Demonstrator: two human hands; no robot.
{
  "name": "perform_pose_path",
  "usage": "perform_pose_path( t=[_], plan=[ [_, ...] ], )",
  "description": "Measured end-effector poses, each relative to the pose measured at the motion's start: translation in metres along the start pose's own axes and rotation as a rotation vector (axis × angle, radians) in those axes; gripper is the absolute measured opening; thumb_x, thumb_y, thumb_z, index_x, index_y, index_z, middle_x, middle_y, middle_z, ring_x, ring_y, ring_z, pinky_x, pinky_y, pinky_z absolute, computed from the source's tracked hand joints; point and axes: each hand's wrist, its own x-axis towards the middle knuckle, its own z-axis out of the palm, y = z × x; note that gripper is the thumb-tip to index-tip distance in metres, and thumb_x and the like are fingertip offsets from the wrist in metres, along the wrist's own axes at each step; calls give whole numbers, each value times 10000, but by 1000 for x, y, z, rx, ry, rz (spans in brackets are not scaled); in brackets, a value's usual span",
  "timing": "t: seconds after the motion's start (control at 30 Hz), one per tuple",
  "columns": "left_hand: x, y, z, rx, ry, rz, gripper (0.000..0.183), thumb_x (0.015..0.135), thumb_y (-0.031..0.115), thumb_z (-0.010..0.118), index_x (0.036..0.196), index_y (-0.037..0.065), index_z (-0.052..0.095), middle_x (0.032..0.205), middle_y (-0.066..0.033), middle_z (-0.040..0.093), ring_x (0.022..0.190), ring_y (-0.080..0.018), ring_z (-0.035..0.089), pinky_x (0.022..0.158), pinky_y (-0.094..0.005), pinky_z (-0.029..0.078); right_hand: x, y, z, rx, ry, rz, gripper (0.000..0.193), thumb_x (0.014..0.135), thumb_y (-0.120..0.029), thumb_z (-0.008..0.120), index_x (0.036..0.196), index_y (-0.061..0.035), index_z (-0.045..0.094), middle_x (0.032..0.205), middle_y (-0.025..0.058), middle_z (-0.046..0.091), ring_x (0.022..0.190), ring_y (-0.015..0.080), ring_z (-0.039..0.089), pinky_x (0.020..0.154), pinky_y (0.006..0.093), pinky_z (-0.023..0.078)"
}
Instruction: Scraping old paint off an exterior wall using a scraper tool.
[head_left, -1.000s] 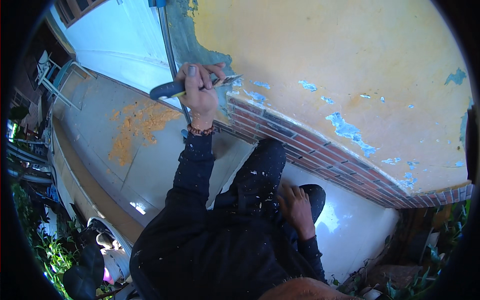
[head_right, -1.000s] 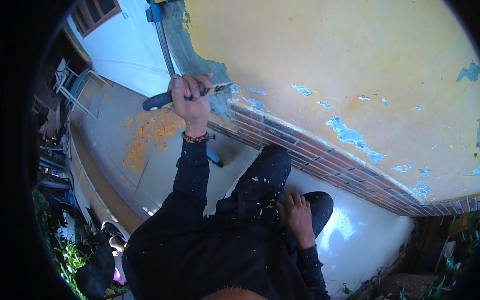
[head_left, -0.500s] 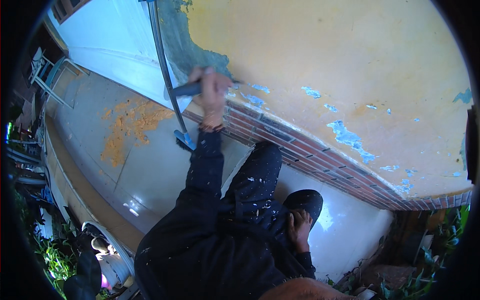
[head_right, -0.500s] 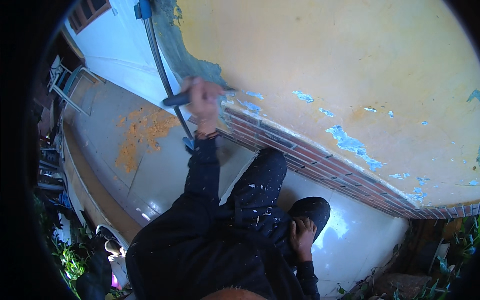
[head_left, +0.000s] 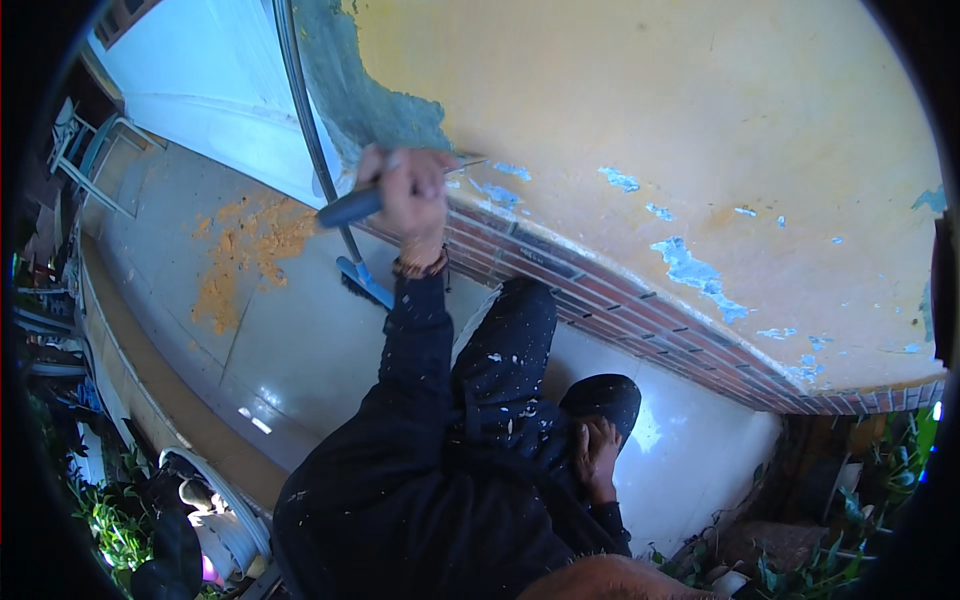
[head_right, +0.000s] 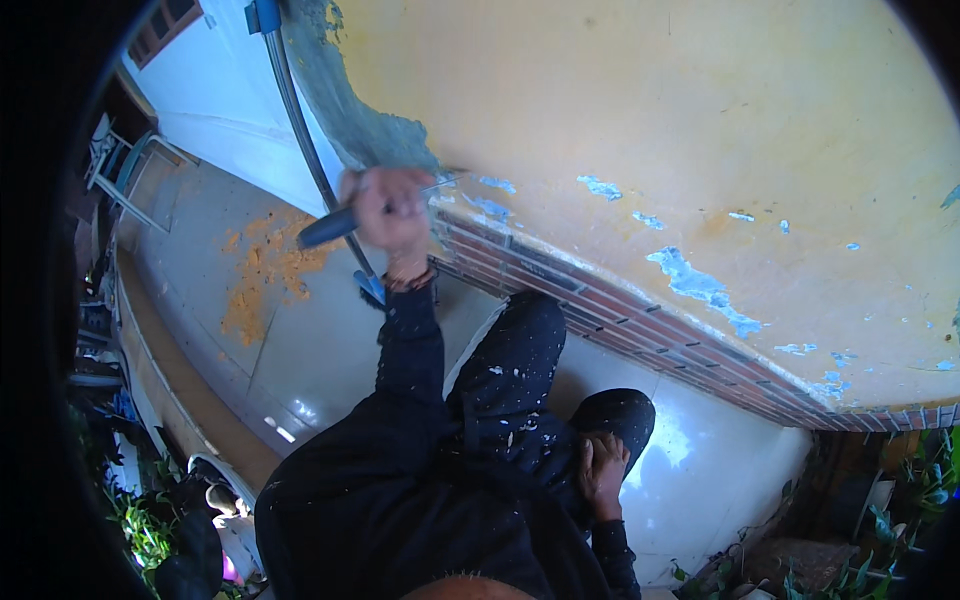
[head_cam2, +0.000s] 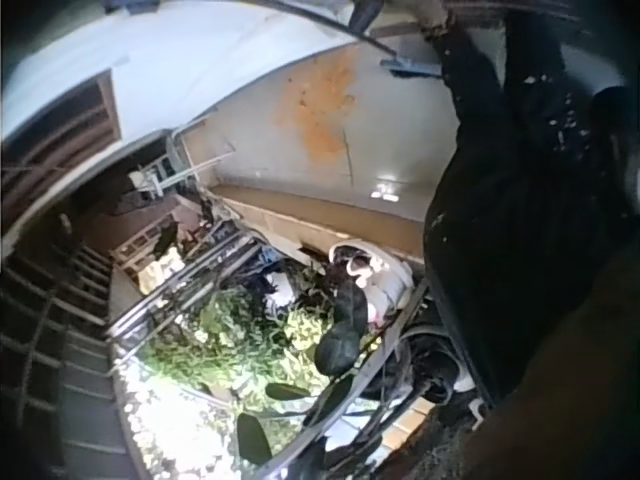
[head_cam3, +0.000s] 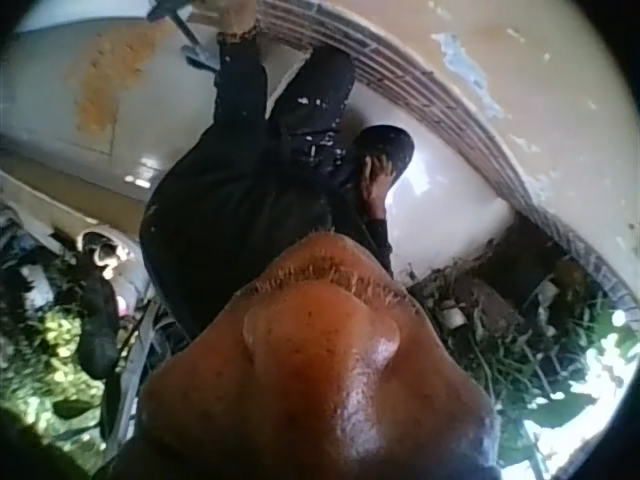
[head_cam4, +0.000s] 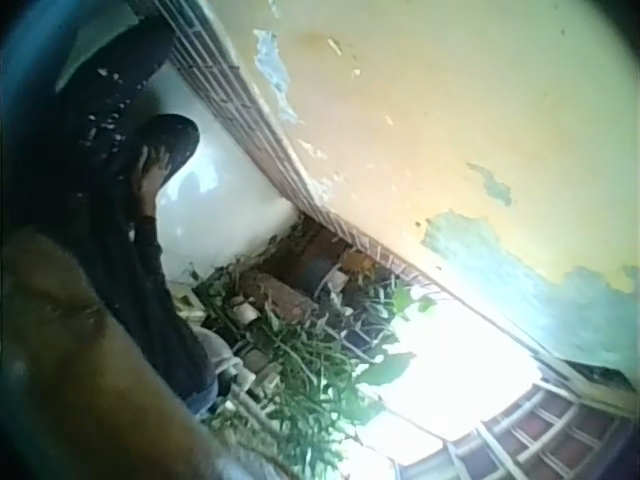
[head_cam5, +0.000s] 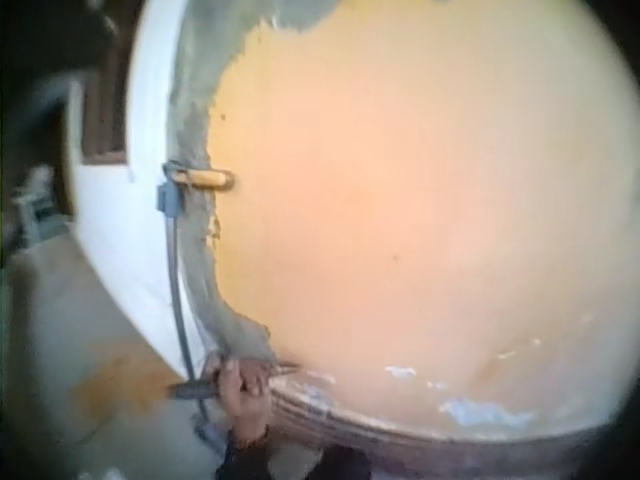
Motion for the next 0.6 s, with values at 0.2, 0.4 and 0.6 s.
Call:
perform_pose_path(
  t=[0.2, 0.4, 0.6],
  plan=[
    [-53, -12, -3, 304, -231, -328, 289, 1044, 90, 499, 778, 105, 388, 540, -4, 433, 453, -103, 443, 591, -352, 557, 12, 1, 5, 21, -16, 0, 289, 1040, -228, 532, 1093, -48, 752, 1125, 133, 685, 1103, 332, 584, 1021, 451, 376],
    [-51, 22, -12, 303, -260, -180, 271, 1043, 113, 546, 784, 62, 486, 586, -51, 524, 481, -141, 491, 576, -374, 552, 2, 1, 5, -13, -3, 10, 298, 1049, -240, 531, 1098, -53, 758, 1127, 134, 685, 1121, 330, 583, 1022, 446, 376],
    [-24, -10, -28, 806, -625, -105, 274, 985, 207, 561, 764, 67, 479, 588, -50, 506, 502, -171, 496, 566, -362, 508, 5, 2, 4, 17, -3, 7, 301, 1051, -247, 526, 1101, -64, 760, 1133, 122, 688, 1130, 321, 585, 1025, 438, 372]
  ],
)
